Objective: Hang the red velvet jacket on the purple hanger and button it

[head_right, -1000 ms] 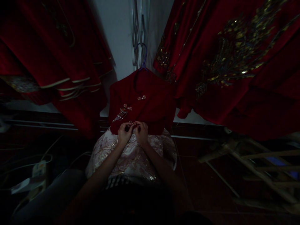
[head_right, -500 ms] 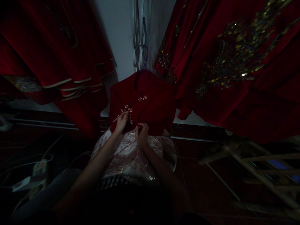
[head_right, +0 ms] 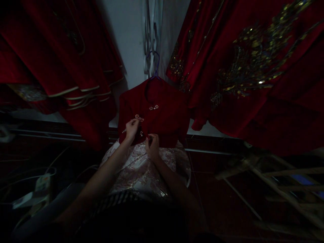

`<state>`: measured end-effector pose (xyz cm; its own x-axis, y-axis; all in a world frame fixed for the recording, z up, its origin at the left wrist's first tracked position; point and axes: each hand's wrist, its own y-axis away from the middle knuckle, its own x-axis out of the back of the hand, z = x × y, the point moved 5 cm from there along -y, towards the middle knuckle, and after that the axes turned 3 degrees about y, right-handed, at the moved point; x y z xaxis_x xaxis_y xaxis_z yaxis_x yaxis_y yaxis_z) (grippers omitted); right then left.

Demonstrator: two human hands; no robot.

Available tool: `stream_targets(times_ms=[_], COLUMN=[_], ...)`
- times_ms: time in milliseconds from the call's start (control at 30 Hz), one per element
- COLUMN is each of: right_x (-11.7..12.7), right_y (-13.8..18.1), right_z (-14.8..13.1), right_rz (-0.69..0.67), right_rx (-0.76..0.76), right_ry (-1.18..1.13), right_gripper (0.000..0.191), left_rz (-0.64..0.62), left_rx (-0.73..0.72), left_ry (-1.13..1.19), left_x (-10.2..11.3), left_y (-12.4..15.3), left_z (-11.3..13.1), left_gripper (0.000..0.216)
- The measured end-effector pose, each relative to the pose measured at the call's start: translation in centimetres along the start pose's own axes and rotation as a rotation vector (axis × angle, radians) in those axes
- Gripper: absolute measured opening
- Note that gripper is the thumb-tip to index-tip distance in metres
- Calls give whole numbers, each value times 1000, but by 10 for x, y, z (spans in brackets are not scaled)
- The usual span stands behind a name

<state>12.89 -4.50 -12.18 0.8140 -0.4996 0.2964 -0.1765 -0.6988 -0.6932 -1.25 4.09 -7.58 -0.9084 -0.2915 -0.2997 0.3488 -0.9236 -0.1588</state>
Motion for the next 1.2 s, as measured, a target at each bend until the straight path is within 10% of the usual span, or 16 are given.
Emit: stream_targets(times_ms=[300,700,1200], right_x=[-1,-1,3], right_y=[2,4,4], right_z=[6,12,-5], right_rz=[15,30,14], right_rx=[-23,-57,-7], right_ry=[-5,-25,-5], right_gripper=[18,21,25], left_rz=[-161,-577,-662], left_rx=[-83,-889,-961], left_ry=[-259,-1194,-1090], left_x=[-16,-95,-99], left_y=[-6,-6,-5], left_z=[15,113,134], left_gripper=[32,27,10])
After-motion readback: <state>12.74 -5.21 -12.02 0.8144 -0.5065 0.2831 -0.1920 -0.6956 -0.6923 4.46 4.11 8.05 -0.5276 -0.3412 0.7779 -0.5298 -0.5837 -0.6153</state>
